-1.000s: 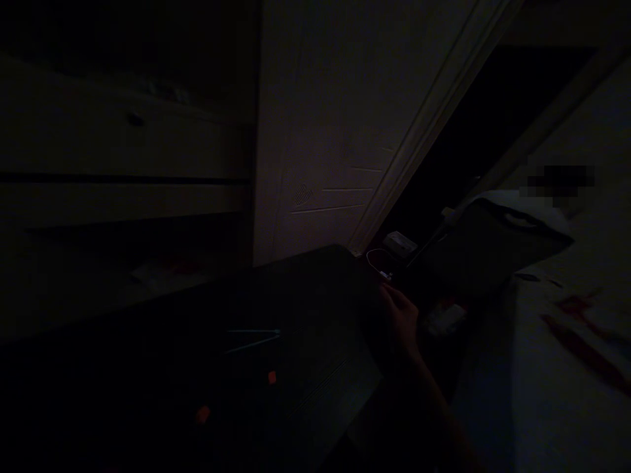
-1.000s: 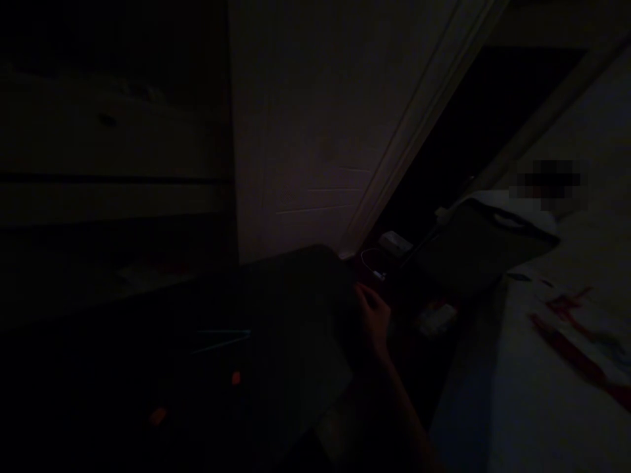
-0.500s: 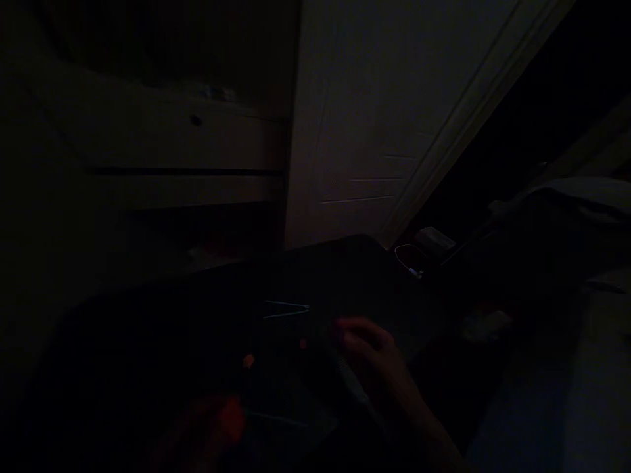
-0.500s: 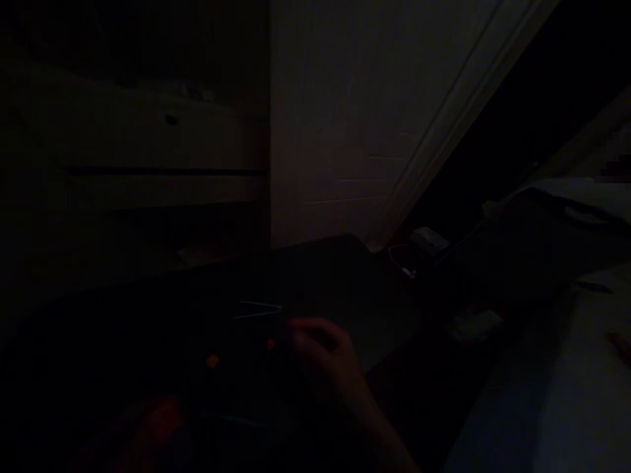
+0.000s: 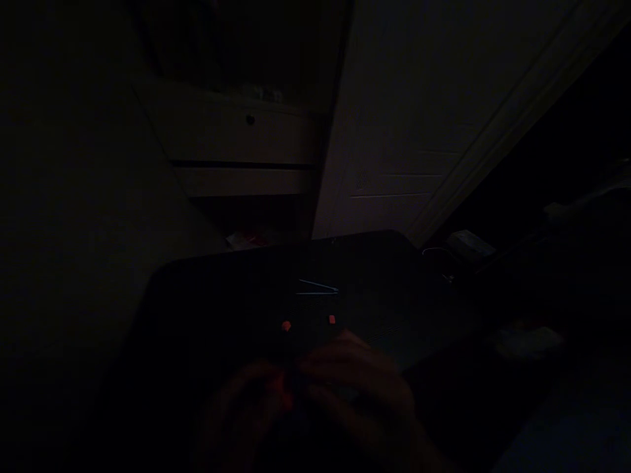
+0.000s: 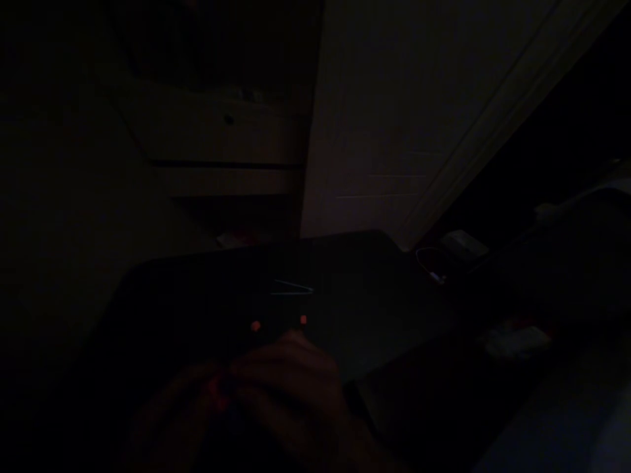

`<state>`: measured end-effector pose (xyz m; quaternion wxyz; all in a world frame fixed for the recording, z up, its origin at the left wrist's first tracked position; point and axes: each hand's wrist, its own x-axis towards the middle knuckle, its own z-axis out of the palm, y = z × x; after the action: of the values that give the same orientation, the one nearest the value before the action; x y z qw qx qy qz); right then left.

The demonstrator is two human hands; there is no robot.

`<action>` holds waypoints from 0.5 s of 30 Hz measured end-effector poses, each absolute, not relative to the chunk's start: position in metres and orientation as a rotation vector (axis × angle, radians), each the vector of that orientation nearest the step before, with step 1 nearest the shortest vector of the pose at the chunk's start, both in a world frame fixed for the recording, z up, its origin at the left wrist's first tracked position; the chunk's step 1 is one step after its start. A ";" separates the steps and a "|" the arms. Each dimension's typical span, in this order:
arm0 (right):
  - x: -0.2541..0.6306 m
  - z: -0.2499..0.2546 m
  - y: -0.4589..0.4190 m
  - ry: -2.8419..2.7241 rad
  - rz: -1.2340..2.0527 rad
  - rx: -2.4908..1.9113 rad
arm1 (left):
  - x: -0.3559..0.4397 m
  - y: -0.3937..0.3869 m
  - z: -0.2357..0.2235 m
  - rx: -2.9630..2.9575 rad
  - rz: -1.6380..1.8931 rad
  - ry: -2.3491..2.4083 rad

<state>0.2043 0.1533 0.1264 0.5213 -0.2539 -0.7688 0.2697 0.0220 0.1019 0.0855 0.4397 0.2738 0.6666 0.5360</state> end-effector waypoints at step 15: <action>0.191 0.130 0.101 -1.855 0.637 -0.631 | 0.006 0.058 0.097 0.836 1.364 1.394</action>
<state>0.1913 0.1005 0.1303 0.5147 -0.2624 -0.7720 0.2650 0.0061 0.0582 0.0974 0.4880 0.3439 0.5735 0.5609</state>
